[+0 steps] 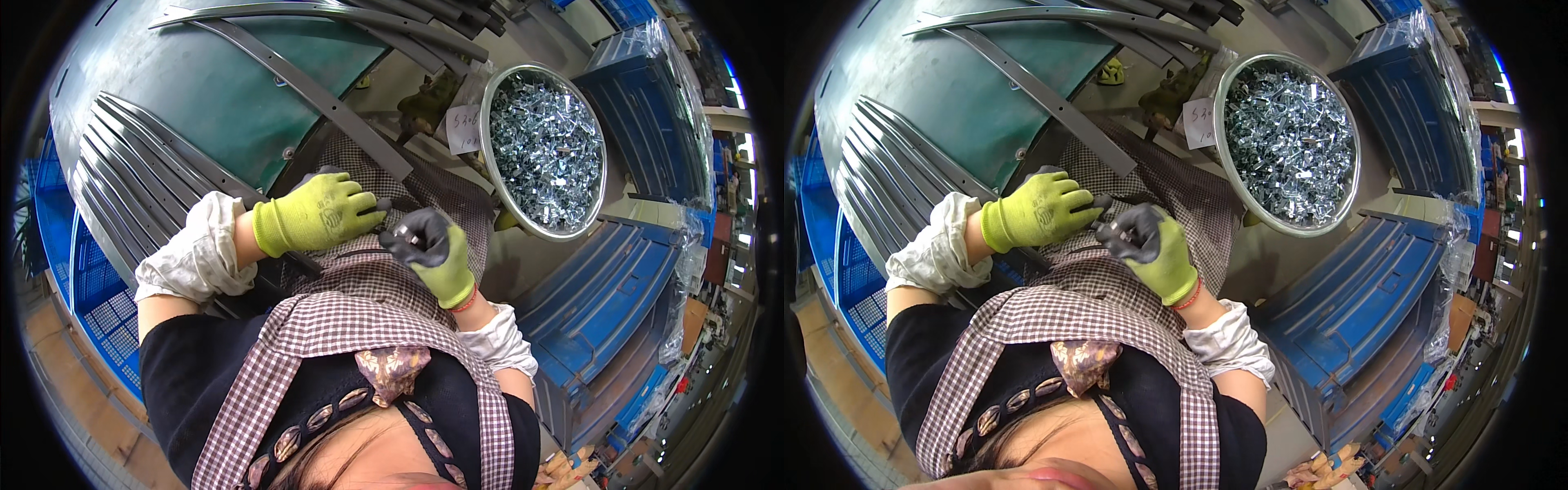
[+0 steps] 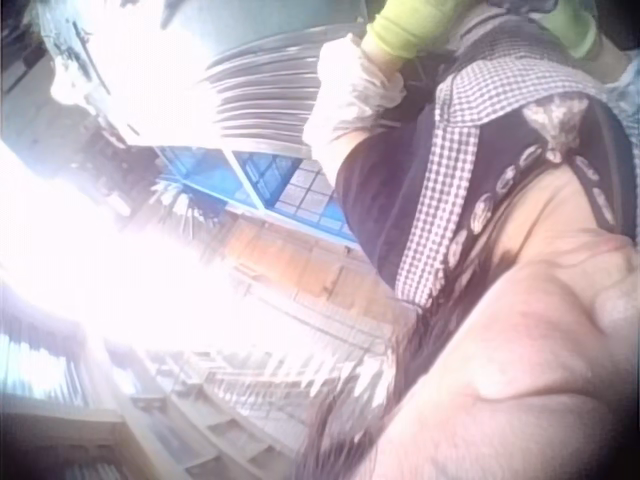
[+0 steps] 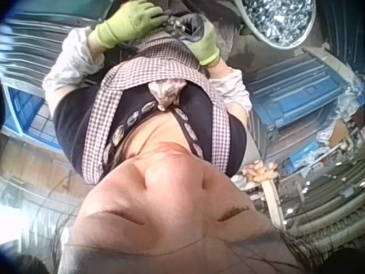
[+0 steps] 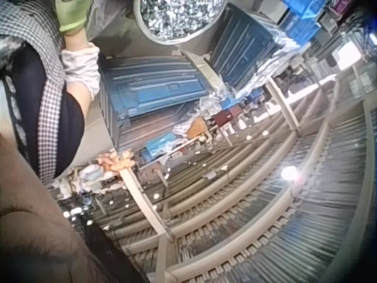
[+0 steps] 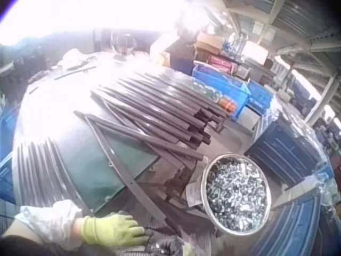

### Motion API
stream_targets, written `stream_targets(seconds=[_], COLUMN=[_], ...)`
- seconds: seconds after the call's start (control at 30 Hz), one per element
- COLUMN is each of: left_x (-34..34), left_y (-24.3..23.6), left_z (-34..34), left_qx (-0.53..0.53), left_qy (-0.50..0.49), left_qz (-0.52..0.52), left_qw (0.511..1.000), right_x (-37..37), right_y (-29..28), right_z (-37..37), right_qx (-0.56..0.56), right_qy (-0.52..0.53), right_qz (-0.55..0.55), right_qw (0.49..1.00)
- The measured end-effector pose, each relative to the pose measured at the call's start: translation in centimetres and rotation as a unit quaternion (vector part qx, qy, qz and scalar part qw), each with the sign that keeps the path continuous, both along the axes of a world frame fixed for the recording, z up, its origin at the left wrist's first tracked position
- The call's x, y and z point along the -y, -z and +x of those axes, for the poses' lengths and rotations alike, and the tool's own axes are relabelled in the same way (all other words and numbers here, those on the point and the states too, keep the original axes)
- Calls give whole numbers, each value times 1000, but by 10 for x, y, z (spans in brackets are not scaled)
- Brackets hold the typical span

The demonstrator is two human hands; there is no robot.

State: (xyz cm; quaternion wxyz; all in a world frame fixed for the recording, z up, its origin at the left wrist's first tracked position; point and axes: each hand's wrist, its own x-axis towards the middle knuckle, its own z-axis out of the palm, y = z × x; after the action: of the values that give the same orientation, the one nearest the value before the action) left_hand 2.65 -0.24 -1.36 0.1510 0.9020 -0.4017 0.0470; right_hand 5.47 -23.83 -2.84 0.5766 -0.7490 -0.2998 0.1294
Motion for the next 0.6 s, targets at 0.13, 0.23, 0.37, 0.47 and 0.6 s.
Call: stream_targets(seconds=[0.13, 0.23, 0.37, 0.47, 0.6], left_x=[1, 3, 1, 0, -15], left_y=[7, 5, 10, 20, 15], left_z=[-1, 6, 10, 15, 31], left_qx=[72, 100, 91, 98, 89], left_qy=[28, 54, 82, 80, 48], left_qz=[-43, -60, -56, -55, -8], left_qw=[996, 992, 991, 990, 995], right_x=[4, 5, 6, 6, 9], right_y=[4, 8, -3, -3, 14], right_z=[12, 18, 26, 28, 28], right_qx=[-111, -217, -299, -269, -88], right_qy=[-1, -93, -159, -137, -37], right_qz=[-16, -17, -70, -119, -124], right_qw=[994, 972, 938, 946, 988])
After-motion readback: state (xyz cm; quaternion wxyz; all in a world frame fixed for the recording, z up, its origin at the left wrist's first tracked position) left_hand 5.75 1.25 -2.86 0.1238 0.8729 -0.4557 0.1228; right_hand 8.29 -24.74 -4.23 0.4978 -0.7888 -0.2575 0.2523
